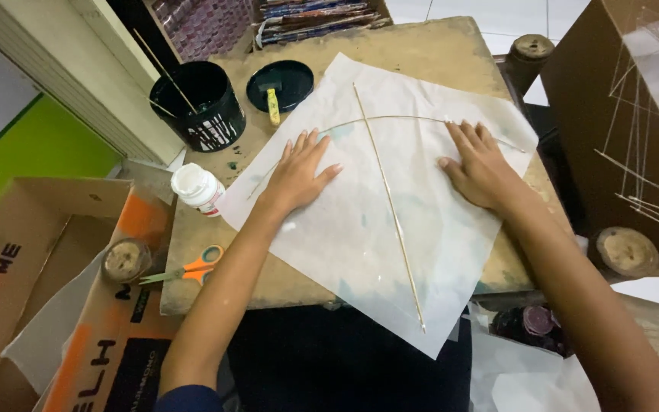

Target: Smoothing kite paper over a bamboo frame and cutting it to size using scissors.

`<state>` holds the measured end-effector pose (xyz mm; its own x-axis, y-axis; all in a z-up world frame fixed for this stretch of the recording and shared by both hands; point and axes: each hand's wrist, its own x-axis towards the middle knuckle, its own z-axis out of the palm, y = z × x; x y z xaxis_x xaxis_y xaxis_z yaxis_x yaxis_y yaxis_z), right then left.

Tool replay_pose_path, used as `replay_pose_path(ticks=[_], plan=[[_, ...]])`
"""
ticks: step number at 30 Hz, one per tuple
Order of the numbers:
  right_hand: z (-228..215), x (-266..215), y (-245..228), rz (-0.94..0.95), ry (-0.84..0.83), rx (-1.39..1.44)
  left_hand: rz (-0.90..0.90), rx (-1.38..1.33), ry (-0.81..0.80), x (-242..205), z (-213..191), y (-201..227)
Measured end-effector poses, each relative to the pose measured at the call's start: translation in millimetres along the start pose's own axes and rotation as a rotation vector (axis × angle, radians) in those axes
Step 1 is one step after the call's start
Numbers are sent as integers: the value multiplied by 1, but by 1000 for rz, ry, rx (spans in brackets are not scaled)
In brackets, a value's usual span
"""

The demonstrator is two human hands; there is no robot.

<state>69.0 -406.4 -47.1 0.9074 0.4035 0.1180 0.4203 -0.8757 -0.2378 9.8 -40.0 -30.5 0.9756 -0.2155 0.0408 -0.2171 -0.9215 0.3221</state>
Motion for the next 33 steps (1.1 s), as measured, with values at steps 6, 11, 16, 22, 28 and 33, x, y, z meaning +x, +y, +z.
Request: replay_pose_path(ticks=[6, 11, 16, 22, 28, 33], plan=[[-21, -12, -24, 57, -24, 34, -3, -27, 6, -7, -7, 3], [-24, -14, -28, 62, -34, 30, -18, -30, -11, -10, -7, 6], [-28, -16, -31, 62, -34, 5, -18, -35, -3, -9, -6, 4], [-28, -16, -31, 72, -50, 18, -37, -31, -20, -9, -5, 4], [-28, -16, -31, 70, -34, 26, -36, -50, -2, -9, -6, 5], [-29, -17, -33, 85, -39, 29, -33, -116, 25, -12, -10, 7]])
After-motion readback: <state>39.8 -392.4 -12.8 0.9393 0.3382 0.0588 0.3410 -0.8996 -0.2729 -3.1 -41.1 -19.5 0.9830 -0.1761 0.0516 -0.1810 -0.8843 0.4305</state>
